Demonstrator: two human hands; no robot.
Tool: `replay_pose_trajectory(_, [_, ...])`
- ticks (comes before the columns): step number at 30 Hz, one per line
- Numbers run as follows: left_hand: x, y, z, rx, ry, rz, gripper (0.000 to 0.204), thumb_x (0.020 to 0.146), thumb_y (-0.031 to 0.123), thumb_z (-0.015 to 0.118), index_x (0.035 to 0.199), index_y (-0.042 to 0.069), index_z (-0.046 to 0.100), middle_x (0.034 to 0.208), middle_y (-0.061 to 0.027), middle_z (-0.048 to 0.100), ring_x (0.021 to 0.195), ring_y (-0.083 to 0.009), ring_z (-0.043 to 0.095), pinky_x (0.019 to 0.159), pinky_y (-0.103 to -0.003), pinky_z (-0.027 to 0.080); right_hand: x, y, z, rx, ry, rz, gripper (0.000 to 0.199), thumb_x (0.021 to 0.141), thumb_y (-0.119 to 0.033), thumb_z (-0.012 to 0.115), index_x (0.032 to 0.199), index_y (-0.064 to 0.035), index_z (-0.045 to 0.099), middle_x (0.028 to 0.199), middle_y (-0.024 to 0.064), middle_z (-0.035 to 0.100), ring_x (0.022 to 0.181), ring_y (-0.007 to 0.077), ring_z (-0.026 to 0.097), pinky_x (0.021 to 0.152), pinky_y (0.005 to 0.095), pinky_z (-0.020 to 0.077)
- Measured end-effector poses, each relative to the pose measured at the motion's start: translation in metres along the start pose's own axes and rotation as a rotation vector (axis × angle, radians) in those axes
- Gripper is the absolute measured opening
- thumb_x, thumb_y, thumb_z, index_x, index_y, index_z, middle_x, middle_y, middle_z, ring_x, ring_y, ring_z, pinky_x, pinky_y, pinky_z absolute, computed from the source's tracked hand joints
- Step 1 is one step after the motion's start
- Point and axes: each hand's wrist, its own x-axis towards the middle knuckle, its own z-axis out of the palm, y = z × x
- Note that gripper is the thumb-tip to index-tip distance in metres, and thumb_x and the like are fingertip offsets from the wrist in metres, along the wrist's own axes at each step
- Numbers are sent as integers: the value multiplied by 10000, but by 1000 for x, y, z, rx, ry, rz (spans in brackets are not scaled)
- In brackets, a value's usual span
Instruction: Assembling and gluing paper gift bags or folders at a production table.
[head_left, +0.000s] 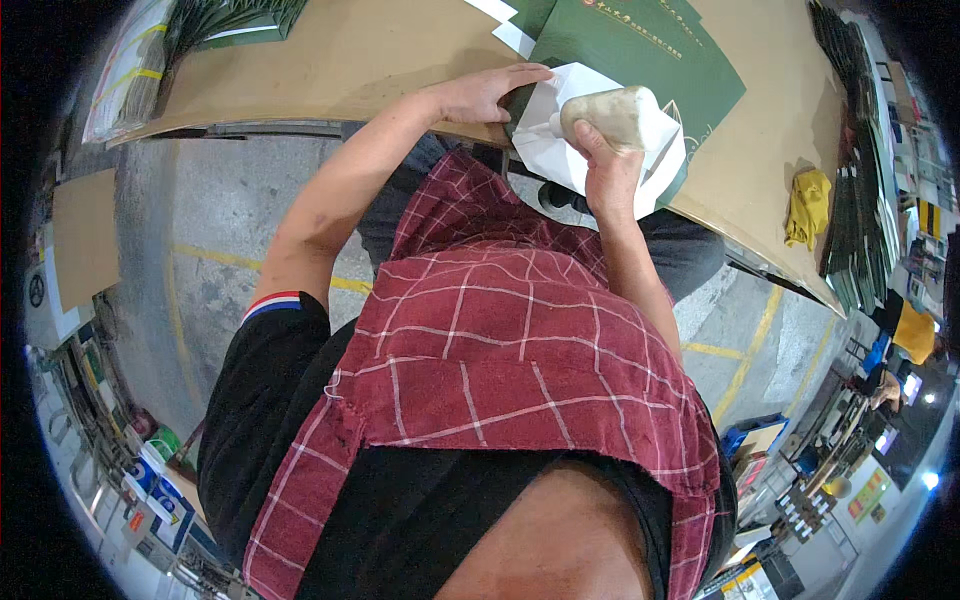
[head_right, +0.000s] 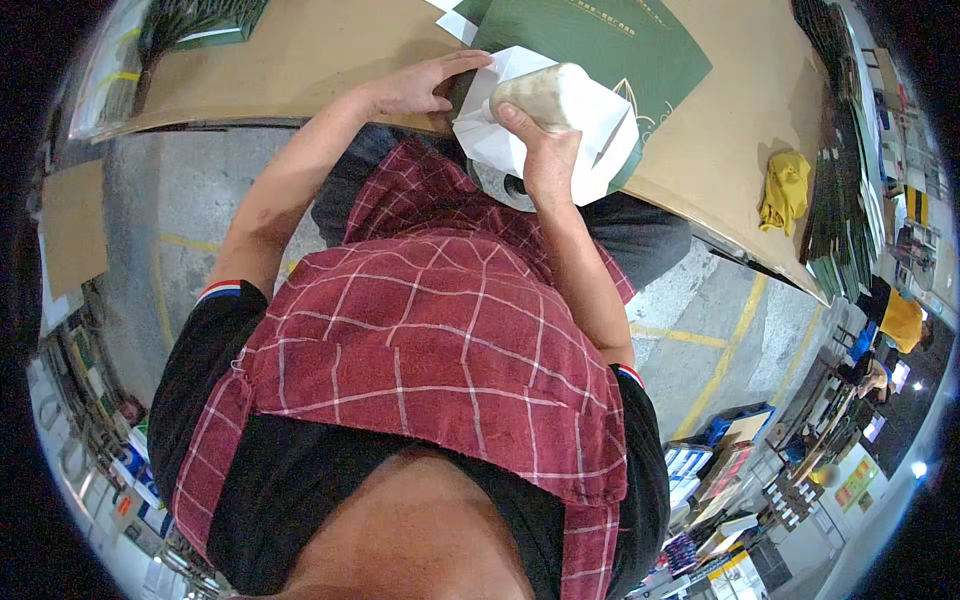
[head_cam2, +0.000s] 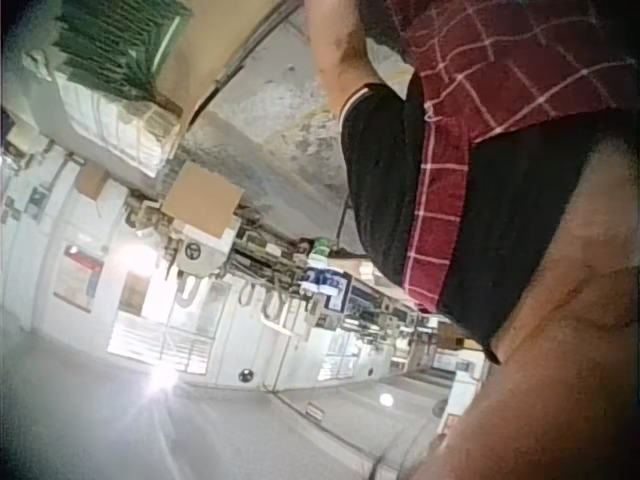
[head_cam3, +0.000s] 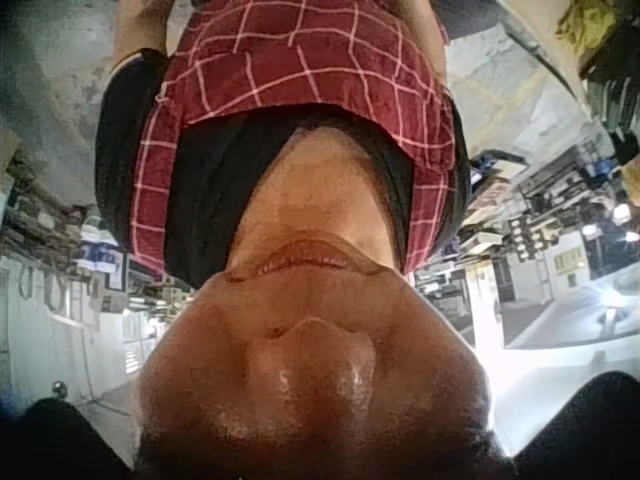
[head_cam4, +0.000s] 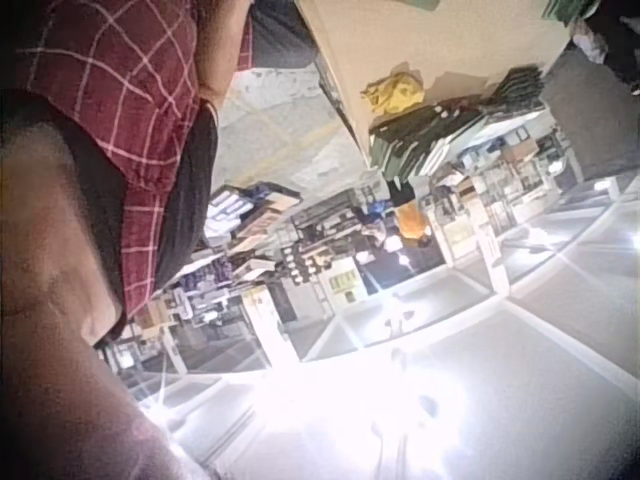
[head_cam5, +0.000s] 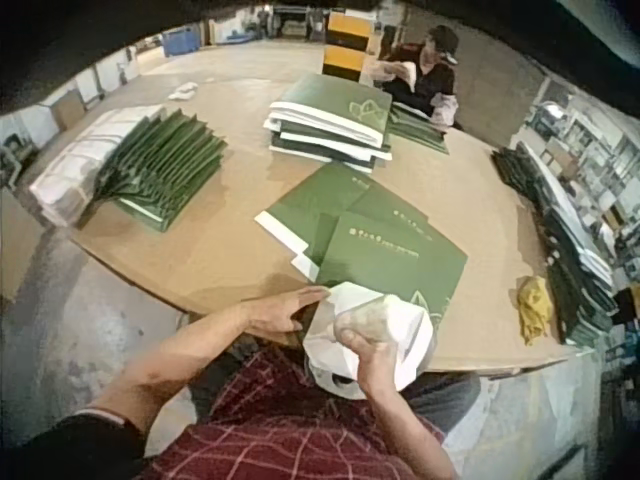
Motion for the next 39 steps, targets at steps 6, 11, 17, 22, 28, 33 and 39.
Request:
replay_pose_trajectory(6, [-1,-5,4,-1,20,5,820,635,-33,586,1353,176,251,1399,-73,258,1273,-254,279,1072,-333,234,4,-1,4,-23,-15,5,289,693,-33,700,947,40,585,883,98,623,807,171,578,733,275,461])
replay_pose_trajectory(11, [-1,1,1,-17,5,-37,816,634,-28,590,1349,178,257,1396,-67,267,1272,-251,281,1071,-332,235,2,-5,4,-139,-29,5,309,662,-31,724,934,31,591,877,91,629,796,162,581,734,271,462])
replay_pose_trajectory(17, [-2,-1,1,-20,15,-3,817,640,-30,589,1350,202,259,1395,-62,273,1275,-243,279,1075,-342,234,-3,-7,-1,-192,-37,-72,314,646,-38,738,922,17,600,851,79,638,783,162,587,723,277,468])
replay_pose_trajectory(22, [-3,2,1,-48,3,-55,826,633,-44,577,1351,214,261,1398,-56,267,1278,-248,271,1077,-343,229,-7,-5,-8,-278,-30,-88,305,642,-51,746,908,12,611,840,78,642,779,154,590,712,270,470])
replay_pose_trajectory(28, [-1,-6,3,-22,25,3,834,610,-35,564,1355,188,262,1397,-73,267,1287,-243,256,1085,-339,199,-15,-7,-11,-246,-16,-79,300,634,-64,755,892,8,620,819,75,645,767,153,592,704,264,472])
replay_pose_trajectory(33, [-1,-7,3,-27,20,12,821,606,-25,564,1351,163,273,1396,-92,264,1288,-242,253,1087,-336,191,-21,-12,-11,-236,-5,-84,297,635,-59,753,890,7,616,817,73,642,768,150,592,701,266,476])
replay_pose_trajectory(39, [0,-3,2,22,23,-2,814,615,-21,568,1350,160,269,1391,-93,266,1278,-248,266,1083,-332,207,-26,-12,-20,-257,-13,-89,294,640,-43,746,895,5,608,835,66,634,777,151,587,705,269,478])
